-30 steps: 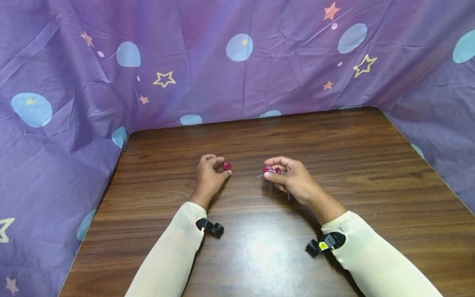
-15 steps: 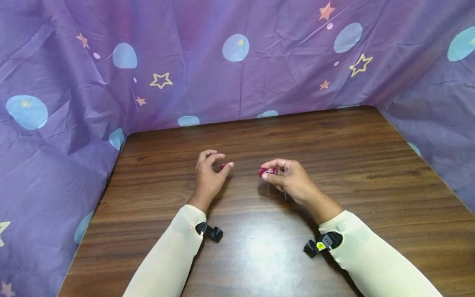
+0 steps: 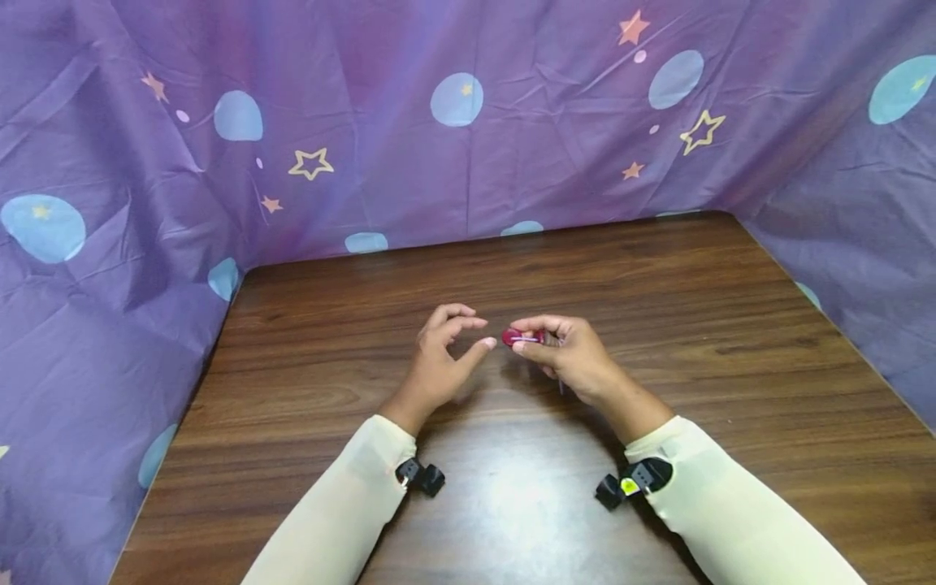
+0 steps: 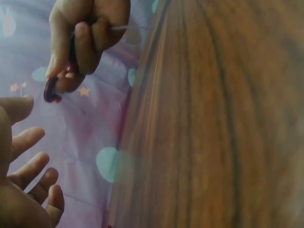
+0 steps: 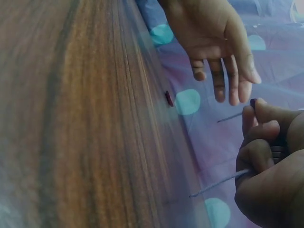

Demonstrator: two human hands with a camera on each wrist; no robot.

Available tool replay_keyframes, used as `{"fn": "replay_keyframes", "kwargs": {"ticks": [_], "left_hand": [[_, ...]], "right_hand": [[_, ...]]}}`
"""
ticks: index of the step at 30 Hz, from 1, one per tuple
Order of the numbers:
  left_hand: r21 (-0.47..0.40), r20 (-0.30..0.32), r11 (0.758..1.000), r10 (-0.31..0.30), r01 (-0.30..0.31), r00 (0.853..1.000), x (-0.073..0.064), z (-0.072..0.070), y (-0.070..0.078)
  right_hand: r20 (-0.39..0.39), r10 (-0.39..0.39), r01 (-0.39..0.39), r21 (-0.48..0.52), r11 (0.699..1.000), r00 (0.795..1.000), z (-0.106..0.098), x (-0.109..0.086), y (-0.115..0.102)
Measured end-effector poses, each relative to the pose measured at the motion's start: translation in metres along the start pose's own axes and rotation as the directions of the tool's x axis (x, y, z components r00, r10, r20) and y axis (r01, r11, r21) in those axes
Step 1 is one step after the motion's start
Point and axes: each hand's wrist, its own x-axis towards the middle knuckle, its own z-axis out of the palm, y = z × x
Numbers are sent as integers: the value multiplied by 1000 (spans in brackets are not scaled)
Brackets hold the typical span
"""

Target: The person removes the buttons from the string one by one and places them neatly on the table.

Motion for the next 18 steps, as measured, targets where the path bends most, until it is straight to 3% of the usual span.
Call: {"fn": "replay_keyframes", "kwargs": {"ticks": [6,18], "left_hand": [[17,44,1000,7,-8,999,-2,0,7],[47,68,999,18,-21,998,-1,2,8]], "right_hand": [[6,9,-9,13,1000,1000,3,-1,-3],[10,-19,19,-7,1000,1000,4,-1,-1]]}}
